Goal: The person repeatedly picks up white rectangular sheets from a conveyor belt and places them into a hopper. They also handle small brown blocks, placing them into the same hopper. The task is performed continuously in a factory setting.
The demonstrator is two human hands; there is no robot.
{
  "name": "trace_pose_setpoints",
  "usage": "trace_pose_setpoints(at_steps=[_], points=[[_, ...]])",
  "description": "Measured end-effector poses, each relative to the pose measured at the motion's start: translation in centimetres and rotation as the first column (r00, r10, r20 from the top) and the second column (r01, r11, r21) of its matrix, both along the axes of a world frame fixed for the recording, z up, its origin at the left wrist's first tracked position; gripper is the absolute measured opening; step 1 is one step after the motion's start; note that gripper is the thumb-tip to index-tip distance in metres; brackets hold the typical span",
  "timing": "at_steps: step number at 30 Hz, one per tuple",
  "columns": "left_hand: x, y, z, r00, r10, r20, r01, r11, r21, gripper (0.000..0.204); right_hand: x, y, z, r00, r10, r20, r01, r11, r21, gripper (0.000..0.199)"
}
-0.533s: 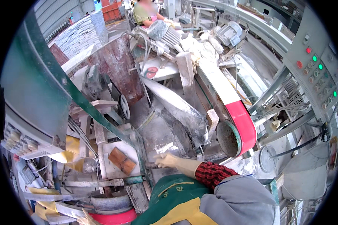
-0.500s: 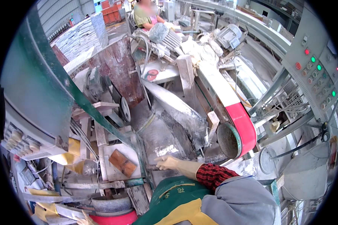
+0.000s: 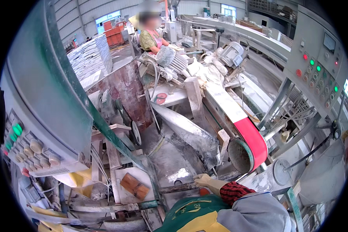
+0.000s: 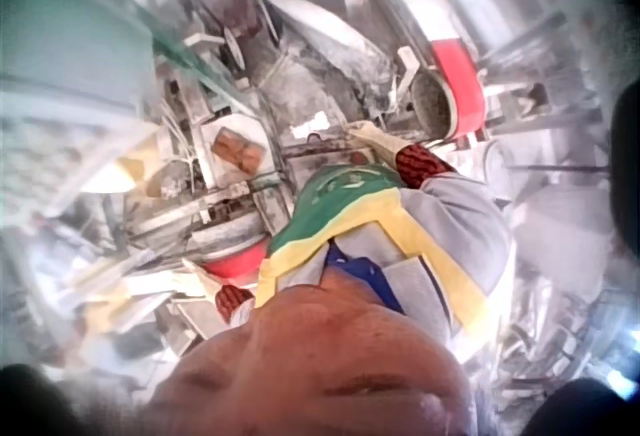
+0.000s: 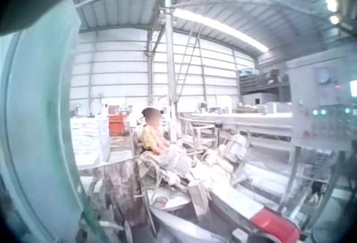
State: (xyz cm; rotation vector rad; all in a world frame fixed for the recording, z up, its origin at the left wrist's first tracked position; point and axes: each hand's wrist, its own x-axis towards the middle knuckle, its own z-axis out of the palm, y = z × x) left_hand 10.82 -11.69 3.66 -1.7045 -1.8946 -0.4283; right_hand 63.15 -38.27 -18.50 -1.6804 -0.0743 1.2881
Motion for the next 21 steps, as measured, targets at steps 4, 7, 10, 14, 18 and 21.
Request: trace_pose_setpoints(at_steps=[4,7,10,14,18,21], points=[[-1.3,0.1,-0.7,0.996,0.044,0.072,-0.034,0.990,-0.138,0.038,-0.7,1.2,2.6,0.998,0.057,-0.022,-0.056,0.998,0.024,0.041],[-0.4,-0.1,-0.6,0.994,0.015,0.112,0.003,0.987,-0.163,0.037,-0.7,1.7,1.1,0.996,0.061,-0.071,-0.053,0.992,0.111,0.040],[1.2,-0.7,0.1,0.987,-0.042,0.158,0.069,0.983,-0.172,0.037,-1.0,2.5,0.0,0.995,0.090,-0.048,-0.084,0.989,0.123,0.040],[4.6,-2.6,1.1,0.951,-0.185,0.248,0.232,0.957,-0.176,0.038,-2.2,3.7,2.9,0.990,0.137,-0.004,-0.135,0.980,0.144,0.039],[10.6,-6.2,2.0,0.828,-0.381,0.412,0.488,0.852,-0.192,0.041,-2.2,4.1,4.8,0.969,0.182,-0.169,-0.134,0.956,0.260,0.036],[16.8,-10.1,2.6,0.671,-0.497,0.551,0.695,0.681,-0.231,0.043,-1.5,4.8,2.7,0.888,0.307,-0.342,-0.131,0.883,0.451,0.045]])
